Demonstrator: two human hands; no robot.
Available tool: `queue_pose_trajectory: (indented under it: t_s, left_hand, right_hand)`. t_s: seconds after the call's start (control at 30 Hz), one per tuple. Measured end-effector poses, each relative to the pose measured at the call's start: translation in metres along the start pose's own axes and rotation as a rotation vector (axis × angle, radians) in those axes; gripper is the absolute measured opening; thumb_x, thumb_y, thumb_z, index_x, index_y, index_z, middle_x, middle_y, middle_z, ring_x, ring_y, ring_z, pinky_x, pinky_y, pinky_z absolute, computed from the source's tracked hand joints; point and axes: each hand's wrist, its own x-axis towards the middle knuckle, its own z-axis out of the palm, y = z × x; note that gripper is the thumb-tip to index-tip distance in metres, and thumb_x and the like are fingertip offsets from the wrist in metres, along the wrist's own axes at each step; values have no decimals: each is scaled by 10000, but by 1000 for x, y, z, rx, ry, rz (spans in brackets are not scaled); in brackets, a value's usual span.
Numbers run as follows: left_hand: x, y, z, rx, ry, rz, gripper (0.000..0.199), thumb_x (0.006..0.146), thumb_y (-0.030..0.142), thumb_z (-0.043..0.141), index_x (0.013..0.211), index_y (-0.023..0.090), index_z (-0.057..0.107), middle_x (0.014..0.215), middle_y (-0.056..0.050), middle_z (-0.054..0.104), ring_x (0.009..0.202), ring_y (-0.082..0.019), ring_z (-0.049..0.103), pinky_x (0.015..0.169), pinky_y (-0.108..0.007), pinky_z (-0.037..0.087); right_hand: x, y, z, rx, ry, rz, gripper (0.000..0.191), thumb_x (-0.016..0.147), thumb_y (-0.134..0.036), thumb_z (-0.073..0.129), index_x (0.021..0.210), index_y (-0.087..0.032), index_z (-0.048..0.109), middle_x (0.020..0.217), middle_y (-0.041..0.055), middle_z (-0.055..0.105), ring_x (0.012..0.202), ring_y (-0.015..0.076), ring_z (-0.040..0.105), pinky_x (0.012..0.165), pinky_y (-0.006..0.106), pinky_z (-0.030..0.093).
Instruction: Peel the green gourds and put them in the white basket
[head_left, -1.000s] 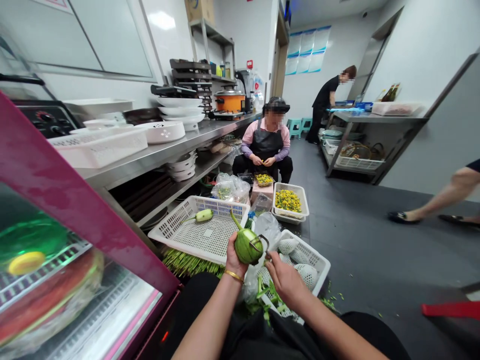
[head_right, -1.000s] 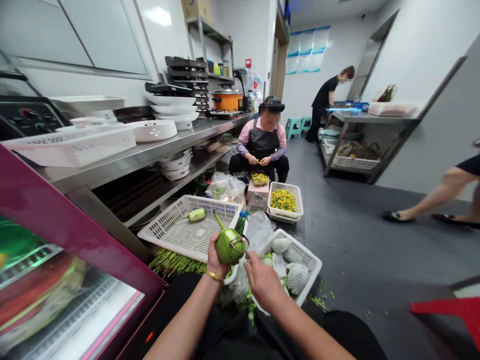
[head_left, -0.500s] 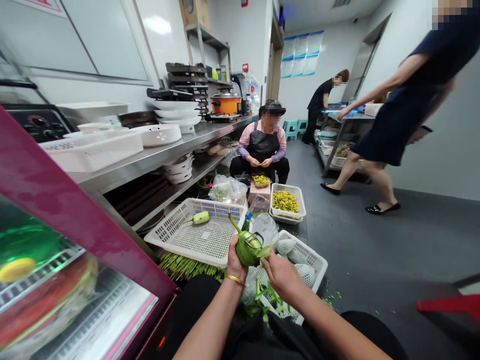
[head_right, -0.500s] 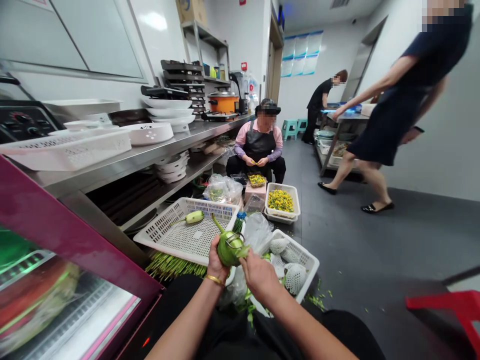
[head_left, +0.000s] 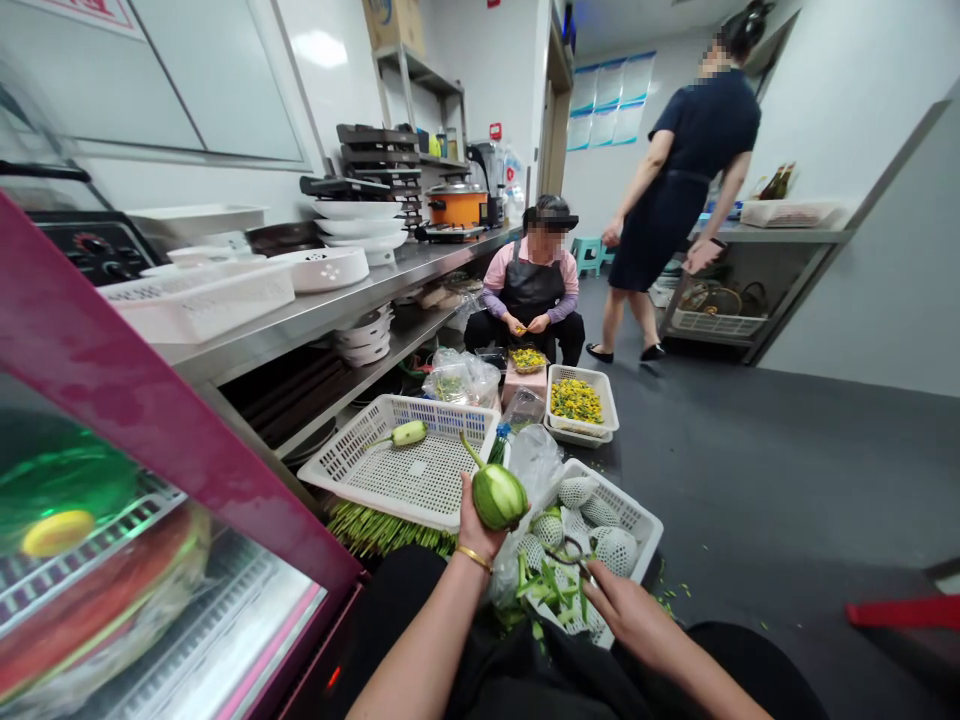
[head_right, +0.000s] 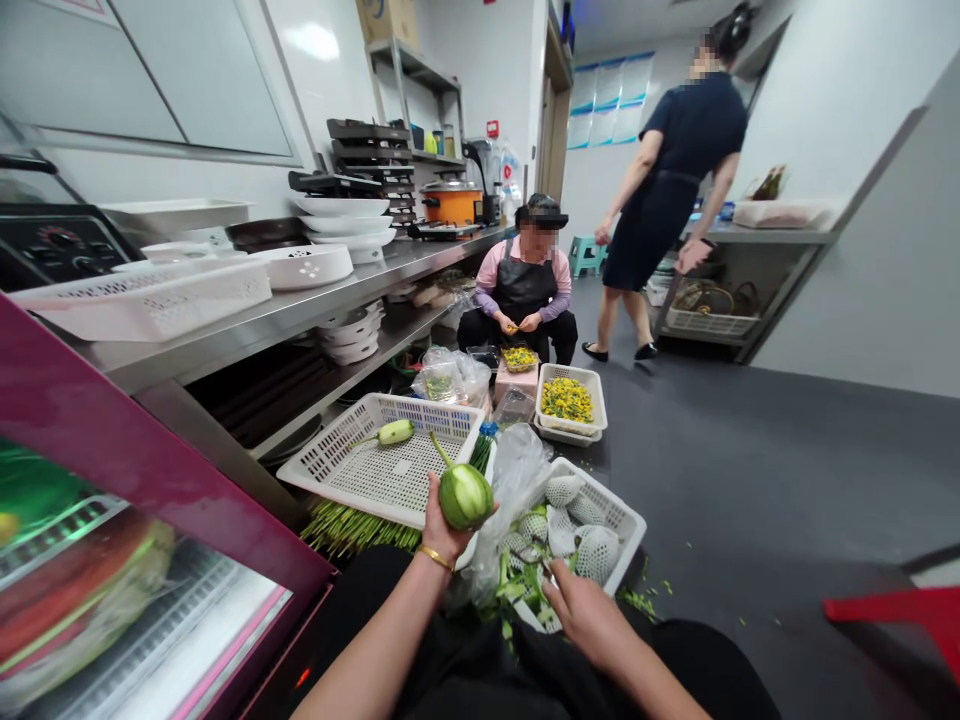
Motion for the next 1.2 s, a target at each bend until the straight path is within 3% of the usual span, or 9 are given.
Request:
queue_pose_trajectory:
  t_s: [0.1, 0.17, 0.3, 0.43, 0.6, 0.73, 0.9, 1.07, 1.2]
  left_hand:
    - [4, -9, -23, 96, 149, -138, 380, 715, 505, 612, 820, 140, 597, 691, -75, 668, 635, -237, 640, 675, -457, 502]
    - [7, -14, -33, 131, 163, -108, 307, 714, 416, 629, 839, 137, 600, 694, -69, 667, 630, -230, 638, 670, -436, 504]
    - [7, -16, -28, 184, -10, 78, 299, 660, 335, 668, 862, 119, 622, 738, -71, 669, 661, -203, 638, 672, -350, 506]
    - [8, -14, -13, 222, -131, 161, 305, 634, 319, 688, 861, 126, 624, 749, -58, 667, 642, -187, 630, 660, -327, 506]
    - [18, -4, -7, 84, -1, 221, 316, 635, 361, 679, 854, 139, 623, 729, -45, 668, 656, -192, 642, 671, -336, 518]
    - [18, 3, -5, 13, -11, 162, 335, 635, 381, 673, 882, 162, 620, 725, -34, 664, 713, -209, 656, 711, -365, 523]
    - [5, -9, 9, -35, -4, 71, 318, 672, 410, 619, 833, 136, 633, 720, -73, 674, 646, -204, 644, 625, -335, 520]
    - [0, -8, 22, -91, 186, 139, 254, 710, 393, 582, 797, 159, 625, 643, -33, 661, 554, -180, 624, 560, -309, 499]
    - [1, -4, 24, -108, 188, 153, 249, 720, 394, 579, 800, 164, 632, 665, -35, 668, 582, -187, 632, 598, -325, 504]
  right_hand:
    - [5, -14, -28, 169, -5, -66, 313, 845, -332, 389, 1085, -186, 527, 901, 79, 688, 829, 222, 635, 737, 320, 458]
    - [10, -28, -41, 233, 20, -106, 303, 845, -346, 388, 1072, -191, 516, 893, 67, 672, 804, 212, 621, 742, 329, 455]
    - [31, -60, -51, 217, 73, -139, 256, 874, -357, 348, 1010, -213, 510, 821, 37, 643, 770, 202, 601, 715, 316, 436]
    - [47, -82, -36, 210, 95, -149, 252, 888, -317, 316, 1022, -195, 491, 792, 41, 635, 746, 198, 605, 695, 293, 423]
    - [6, -50, 10, 187, -21, -130, 321, 897, -317, 287, 1134, -190, 463, 902, 91, 668, 842, 220, 637, 740, 299, 439]
    - [-17, -24, 5, 179, -195, -88, 274, 870, -322, 347, 1042, -200, 522, 896, 95, 687, 856, 232, 647, 739, 299, 457]
    - [22, -59, -32, 150, 28, -132, 334, 900, -355, 278, 1102, -183, 481, 900, 97, 671, 828, 230, 637, 745, 329, 452]
    - [20, -58, 7, 112, 107, -138, 400, 910, -324, 244, 1229, -149, 410, 985, 136, 659, 892, 241, 644, 748, 327, 461]
    - [8, -43, 19, 189, 57, -112, 350, 904, -339, 289, 1157, -175, 465, 875, 97, 689, 787, 228, 661, 695, 314, 478]
